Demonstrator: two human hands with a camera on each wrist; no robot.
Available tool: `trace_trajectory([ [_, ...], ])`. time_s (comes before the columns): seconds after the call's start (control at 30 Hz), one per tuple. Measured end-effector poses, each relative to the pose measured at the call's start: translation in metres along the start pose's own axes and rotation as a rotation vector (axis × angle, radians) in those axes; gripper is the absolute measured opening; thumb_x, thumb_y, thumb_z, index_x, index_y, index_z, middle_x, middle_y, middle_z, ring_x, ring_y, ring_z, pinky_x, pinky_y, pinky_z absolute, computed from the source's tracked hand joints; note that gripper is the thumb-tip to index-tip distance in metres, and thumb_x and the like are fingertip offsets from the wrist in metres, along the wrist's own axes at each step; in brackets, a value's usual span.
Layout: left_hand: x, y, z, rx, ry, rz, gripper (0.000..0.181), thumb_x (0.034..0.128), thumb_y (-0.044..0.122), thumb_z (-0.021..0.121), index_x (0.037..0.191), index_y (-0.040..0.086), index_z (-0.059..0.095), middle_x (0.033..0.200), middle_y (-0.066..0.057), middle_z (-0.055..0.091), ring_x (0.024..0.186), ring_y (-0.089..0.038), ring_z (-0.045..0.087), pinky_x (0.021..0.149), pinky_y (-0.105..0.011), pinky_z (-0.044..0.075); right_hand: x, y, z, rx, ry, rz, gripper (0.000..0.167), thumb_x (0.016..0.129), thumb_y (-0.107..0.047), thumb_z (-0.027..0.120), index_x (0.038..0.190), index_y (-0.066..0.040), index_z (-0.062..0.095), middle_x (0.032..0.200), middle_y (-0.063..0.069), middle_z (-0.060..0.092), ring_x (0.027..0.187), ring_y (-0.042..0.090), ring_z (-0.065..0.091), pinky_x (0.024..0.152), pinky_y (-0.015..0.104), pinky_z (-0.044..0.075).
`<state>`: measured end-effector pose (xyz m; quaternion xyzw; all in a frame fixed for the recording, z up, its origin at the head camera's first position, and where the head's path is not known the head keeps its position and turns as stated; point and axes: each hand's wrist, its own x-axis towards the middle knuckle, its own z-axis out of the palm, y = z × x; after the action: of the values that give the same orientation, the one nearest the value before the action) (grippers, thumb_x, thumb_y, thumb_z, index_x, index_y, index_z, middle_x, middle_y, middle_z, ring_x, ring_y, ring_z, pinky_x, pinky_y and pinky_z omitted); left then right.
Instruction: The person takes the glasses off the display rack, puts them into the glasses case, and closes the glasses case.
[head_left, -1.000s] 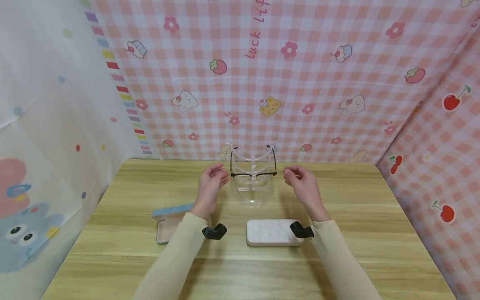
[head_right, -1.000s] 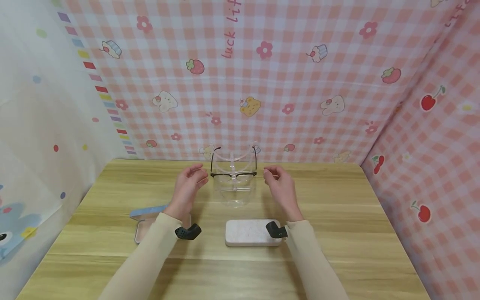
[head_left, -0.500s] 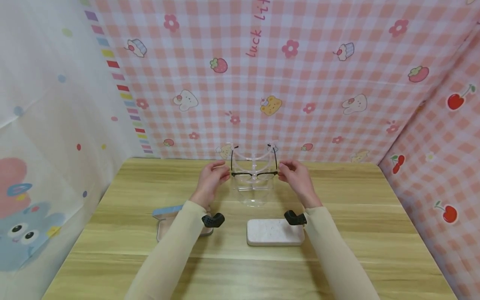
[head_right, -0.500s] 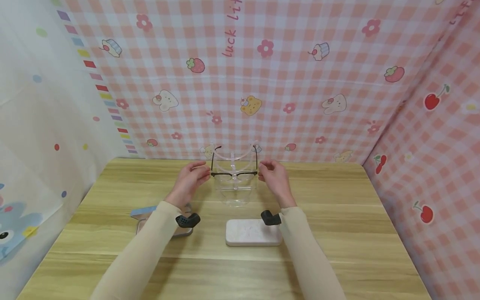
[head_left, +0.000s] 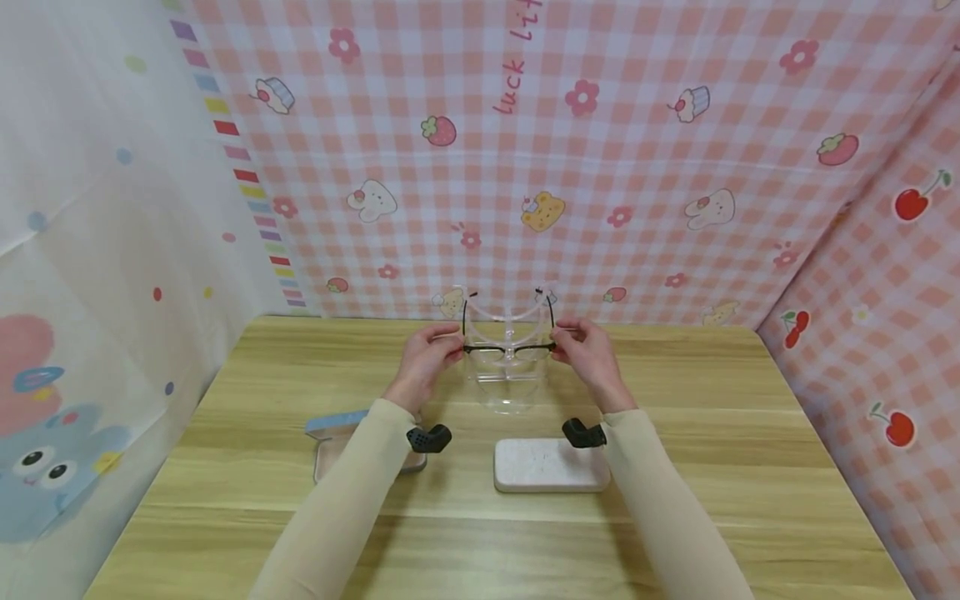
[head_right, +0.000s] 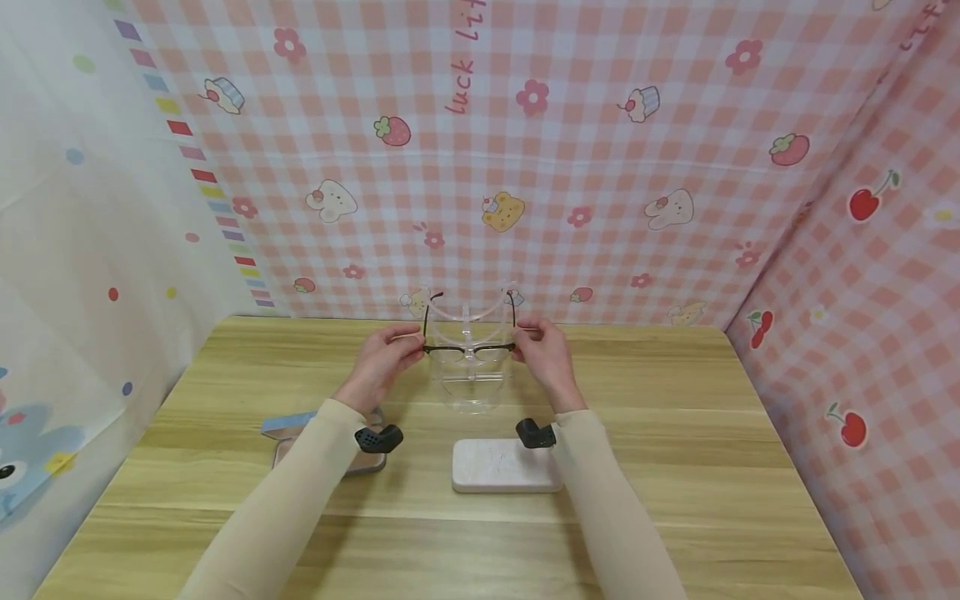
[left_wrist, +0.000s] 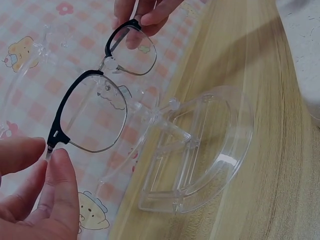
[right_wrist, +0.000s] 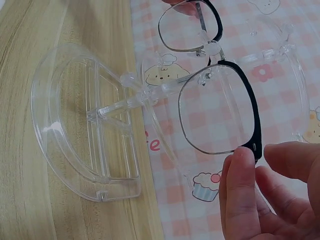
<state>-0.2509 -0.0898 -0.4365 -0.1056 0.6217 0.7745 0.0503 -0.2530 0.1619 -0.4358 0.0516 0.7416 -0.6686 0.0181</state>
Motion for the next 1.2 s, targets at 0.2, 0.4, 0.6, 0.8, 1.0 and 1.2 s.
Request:
trace_trajectory([
  [0.2,0.002,-0.001,0.0,-0.009,0.003,-0.001,0.034,0.0957,-0.011,0.064,0.129,-0.014,0.061,0.111,-0.021,0.069,0.081,-0.01,0.067,0.074,-0.017,0.058,0.001,0.0,0.002,0.025,0.003,0.006,0.035,0.104,-0.005,0.058,0.135,0.01,0.054,0.12,0.026,0.063,0.08,0.009,0.065,0.076,0.018,0.059],
  [0.4,0.002,0.0,-0.001,-0.005,0.008,-0.013,0.033,0.0948,-0.011,0.065,0.128,-0.012,0.062,0.105,-0.016,0.07,0.082,-0.011,0.067,0.075,-0.018,0.058,0.001,-0.002,0.003,0.049,-0.003,0.016,0.036,0.103,-0.002,0.059,0.136,0.011,0.053,0.12,0.027,0.064,0.084,0.01,0.066,0.078,0.019,0.059],
  [0.6,-0.001,0.001,0.0,-0.018,0.024,-0.025,0.034,0.0939,-0.009,0.067,0.127,-0.01,0.063,0.106,-0.014,0.07,0.088,-0.014,0.068,0.079,-0.021,0.059,-0.003,-0.002,0.002,0.063,-0.007,0.025,0.037,0.104,-0.002,0.057,0.138,0.009,0.053,0.126,0.031,0.061,0.091,0.015,0.067,0.078,0.019,0.059],
  [0.8,-0.008,0.003,0.002,-0.03,0.036,-0.02,0.037,0.0924,-0.008,0.068,0.129,-0.009,0.064,0.12,-0.023,0.067,0.08,-0.01,0.067,0.074,-0.019,0.059,-0.009,-0.004,0.001,0.07,-0.005,0.002,0.037,0.103,-0.002,0.058,0.138,0.009,0.053,0.122,0.028,0.062,0.088,0.011,0.067,0.078,0.02,0.06],
  [1.0,-0.017,0.001,0.001,-0.051,0.019,0.002,0.038,0.093,-0.007,0.066,0.13,-0.01,0.062,0.123,-0.028,0.064,0.081,-0.013,0.066,0.072,-0.018,0.058,-0.018,-0.007,-0.002,0.043,-0.011,-0.025,0.036,0.103,-0.002,0.058,0.137,0.009,0.053,0.118,0.023,0.061,0.091,0.015,0.067,0.079,0.021,0.06],
  [1.2,-0.026,-0.004,0.0,-0.07,0.025,0.015,0.036,0.0919,-0.009,0.065,0.128,-0.01,0.063,0.101,-0.012,0.068,0.078,-0.013,0.065,0.07,-0.018,0.058,-0.028,-0.007,-0.004,0.036,-0.026,-0.048,0.037,0.102,-0.001,0.059,0.138,0.007,0.054,0.119,0.025,0.062,0.091,0.013,0.067,0.081,0.024,0.061],
])
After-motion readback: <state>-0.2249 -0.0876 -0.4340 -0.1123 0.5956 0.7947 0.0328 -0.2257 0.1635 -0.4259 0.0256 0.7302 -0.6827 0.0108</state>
